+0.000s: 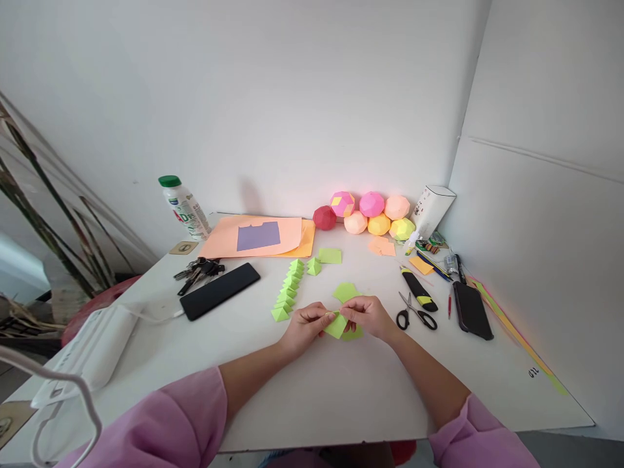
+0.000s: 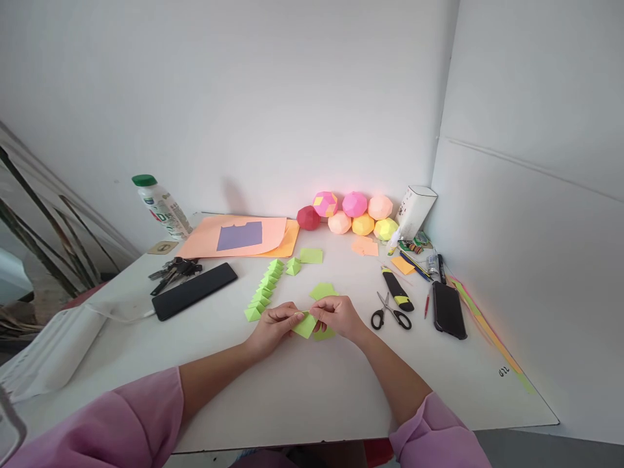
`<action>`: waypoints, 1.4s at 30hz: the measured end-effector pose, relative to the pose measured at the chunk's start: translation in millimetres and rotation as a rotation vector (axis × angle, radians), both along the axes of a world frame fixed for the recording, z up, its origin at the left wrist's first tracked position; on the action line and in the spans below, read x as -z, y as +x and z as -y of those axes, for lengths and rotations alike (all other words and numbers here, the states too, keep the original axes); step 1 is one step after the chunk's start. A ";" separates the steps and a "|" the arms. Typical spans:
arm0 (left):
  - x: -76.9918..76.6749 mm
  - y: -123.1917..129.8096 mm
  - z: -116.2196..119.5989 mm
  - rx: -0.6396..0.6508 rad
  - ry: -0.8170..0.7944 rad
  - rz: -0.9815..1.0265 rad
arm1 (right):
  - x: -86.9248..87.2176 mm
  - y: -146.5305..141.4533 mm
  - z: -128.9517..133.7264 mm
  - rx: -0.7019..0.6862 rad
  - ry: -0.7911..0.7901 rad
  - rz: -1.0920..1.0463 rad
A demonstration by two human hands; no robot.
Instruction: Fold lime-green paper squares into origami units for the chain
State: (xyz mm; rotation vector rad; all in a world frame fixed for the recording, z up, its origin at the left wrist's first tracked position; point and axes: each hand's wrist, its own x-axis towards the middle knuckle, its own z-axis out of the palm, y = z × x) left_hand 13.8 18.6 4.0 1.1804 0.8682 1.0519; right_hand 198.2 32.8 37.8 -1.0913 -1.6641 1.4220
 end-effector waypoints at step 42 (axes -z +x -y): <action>-3.6 2.3 1.3 0.020 -0.007 -0.006 | 5.4 -5.2 3.0 0.013 0.035 0.048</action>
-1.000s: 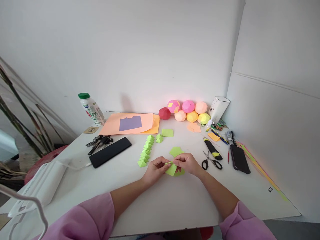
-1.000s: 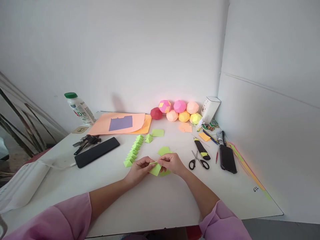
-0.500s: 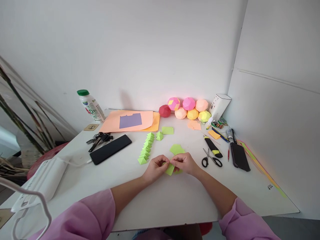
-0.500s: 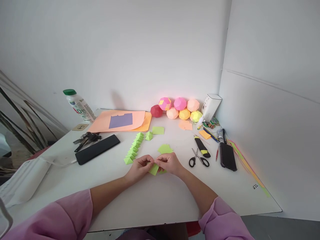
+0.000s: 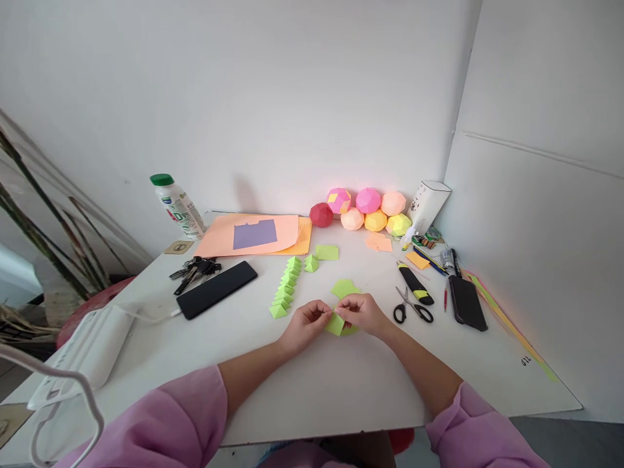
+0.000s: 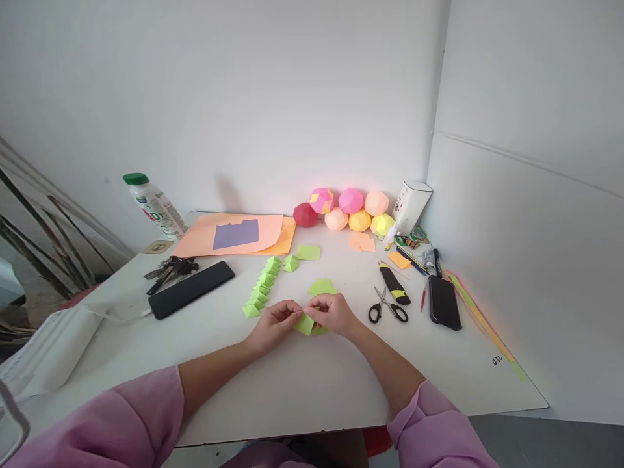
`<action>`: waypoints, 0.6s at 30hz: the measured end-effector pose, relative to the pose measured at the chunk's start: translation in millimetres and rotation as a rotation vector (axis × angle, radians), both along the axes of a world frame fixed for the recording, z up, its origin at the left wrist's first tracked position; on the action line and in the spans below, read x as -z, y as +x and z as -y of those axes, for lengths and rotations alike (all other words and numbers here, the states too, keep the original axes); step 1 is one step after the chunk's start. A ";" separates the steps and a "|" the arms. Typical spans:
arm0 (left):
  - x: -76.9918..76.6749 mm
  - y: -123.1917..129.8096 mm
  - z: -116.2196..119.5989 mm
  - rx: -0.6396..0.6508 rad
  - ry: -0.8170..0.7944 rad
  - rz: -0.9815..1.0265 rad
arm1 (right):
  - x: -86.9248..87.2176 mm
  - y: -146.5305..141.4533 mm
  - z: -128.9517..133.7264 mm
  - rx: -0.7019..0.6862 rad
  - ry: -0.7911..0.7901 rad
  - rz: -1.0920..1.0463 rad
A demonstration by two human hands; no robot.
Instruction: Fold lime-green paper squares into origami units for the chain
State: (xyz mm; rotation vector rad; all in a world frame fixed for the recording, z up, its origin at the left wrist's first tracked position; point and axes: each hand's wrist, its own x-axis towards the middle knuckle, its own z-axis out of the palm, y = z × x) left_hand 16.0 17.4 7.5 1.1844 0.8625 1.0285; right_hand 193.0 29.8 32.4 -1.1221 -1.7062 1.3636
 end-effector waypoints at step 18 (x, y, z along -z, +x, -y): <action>3.5 -1.6 -2.6 -0.057 -0.017 -0.003 | -6.5 8.4 -5.9 0.024 0.131 0.076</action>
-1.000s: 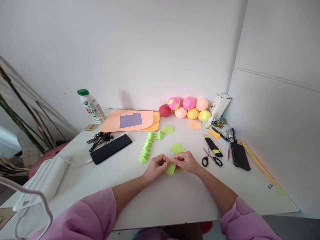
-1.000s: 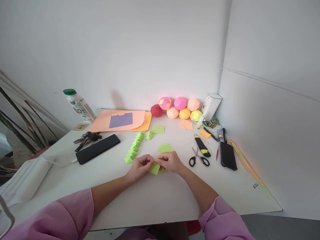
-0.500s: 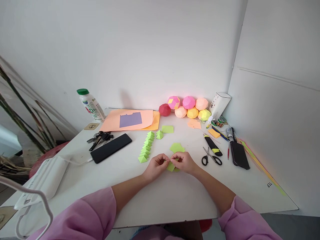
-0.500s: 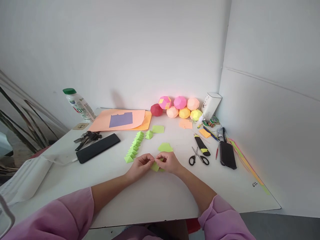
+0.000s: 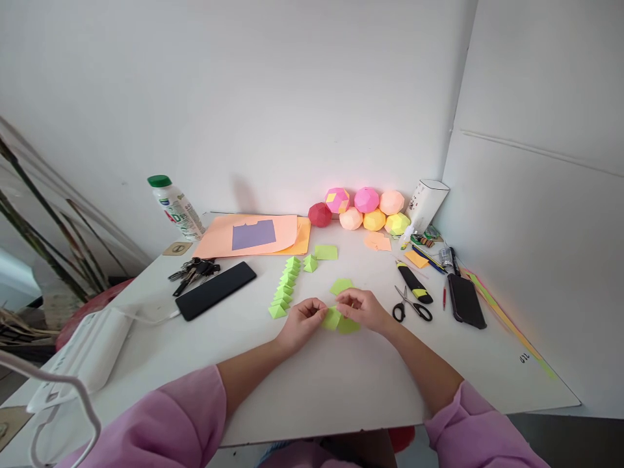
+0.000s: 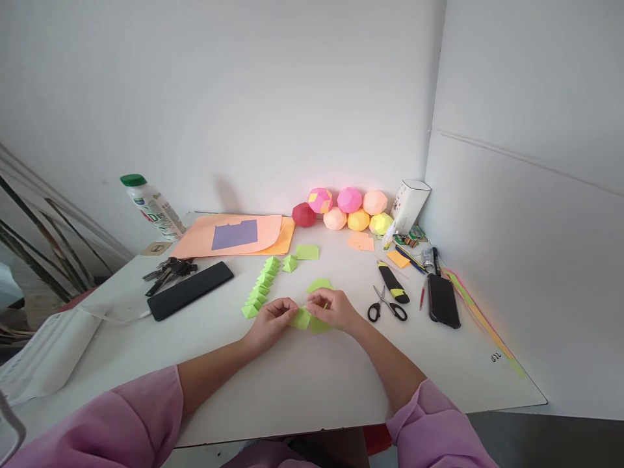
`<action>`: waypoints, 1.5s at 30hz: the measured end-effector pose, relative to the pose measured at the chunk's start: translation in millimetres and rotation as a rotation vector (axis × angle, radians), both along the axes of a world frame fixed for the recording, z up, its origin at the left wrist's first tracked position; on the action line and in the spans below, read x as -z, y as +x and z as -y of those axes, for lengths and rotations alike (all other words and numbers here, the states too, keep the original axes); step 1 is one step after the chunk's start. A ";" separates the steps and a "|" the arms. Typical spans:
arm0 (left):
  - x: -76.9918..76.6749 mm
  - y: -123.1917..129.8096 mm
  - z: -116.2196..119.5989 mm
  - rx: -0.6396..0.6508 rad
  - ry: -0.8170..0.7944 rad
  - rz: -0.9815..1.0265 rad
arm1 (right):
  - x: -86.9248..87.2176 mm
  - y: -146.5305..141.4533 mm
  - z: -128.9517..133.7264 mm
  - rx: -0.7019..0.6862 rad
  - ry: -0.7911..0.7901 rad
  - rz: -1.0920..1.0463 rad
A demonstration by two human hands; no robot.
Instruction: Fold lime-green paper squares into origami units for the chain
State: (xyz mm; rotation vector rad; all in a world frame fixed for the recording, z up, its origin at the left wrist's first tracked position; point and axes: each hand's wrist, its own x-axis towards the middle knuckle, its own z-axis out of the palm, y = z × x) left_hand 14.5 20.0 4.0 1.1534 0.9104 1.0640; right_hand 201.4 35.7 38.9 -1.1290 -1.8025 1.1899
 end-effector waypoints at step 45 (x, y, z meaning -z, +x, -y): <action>7.4 -0.6 -2.5 0.132 0.012 0.194 | 9.4 -4.9 -0.8 -0.101 -0.335 -0.052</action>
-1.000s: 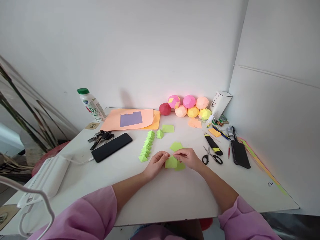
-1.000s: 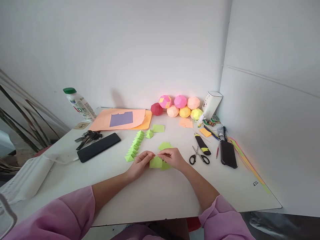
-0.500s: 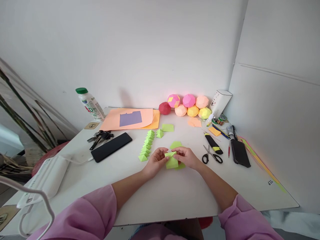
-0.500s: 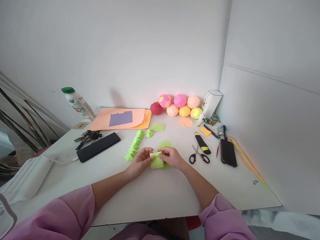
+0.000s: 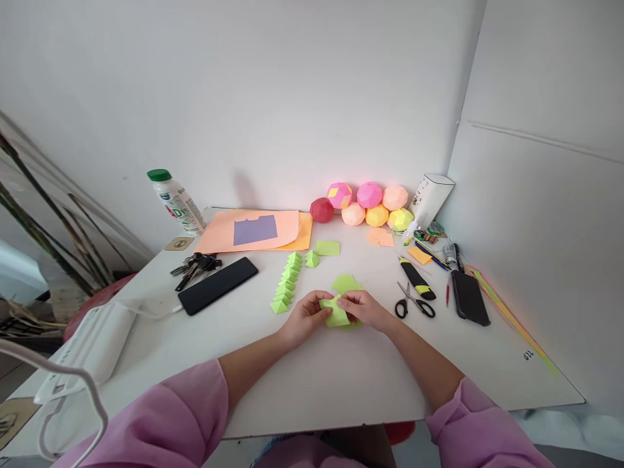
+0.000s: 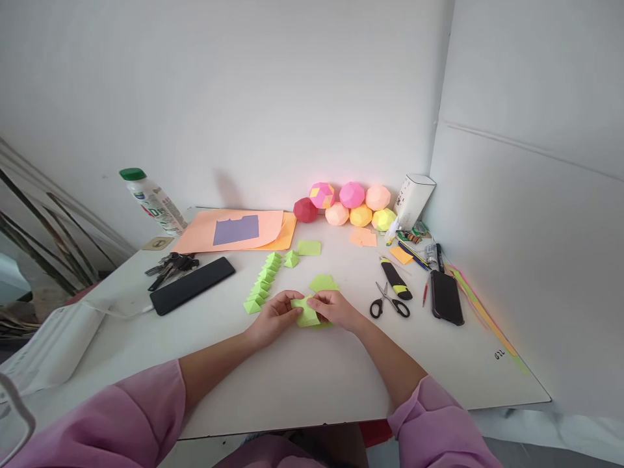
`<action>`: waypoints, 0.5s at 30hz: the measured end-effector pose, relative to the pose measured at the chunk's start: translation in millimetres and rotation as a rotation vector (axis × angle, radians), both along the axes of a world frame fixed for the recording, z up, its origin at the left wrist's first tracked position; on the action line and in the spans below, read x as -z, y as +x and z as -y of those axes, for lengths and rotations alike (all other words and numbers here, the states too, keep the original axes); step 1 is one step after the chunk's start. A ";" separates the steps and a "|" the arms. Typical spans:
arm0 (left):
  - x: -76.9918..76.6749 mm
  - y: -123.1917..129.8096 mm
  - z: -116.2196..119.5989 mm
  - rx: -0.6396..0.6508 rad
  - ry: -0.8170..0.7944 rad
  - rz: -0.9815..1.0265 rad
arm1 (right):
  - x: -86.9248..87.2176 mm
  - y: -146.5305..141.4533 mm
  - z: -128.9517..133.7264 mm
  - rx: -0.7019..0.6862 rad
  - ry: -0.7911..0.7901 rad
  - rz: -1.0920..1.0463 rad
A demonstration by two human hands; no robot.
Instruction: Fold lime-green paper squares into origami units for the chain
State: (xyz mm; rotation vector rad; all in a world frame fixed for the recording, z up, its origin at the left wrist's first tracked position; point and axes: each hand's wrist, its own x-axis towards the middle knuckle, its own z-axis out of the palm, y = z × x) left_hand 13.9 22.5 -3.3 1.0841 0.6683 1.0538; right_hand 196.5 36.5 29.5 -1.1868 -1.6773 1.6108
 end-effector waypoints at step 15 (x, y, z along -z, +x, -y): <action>3.6 -0.9 4.5 -0.048 0.052 -0.128 | 5.5 0.2 -3.4 0.051 0.012 -0.028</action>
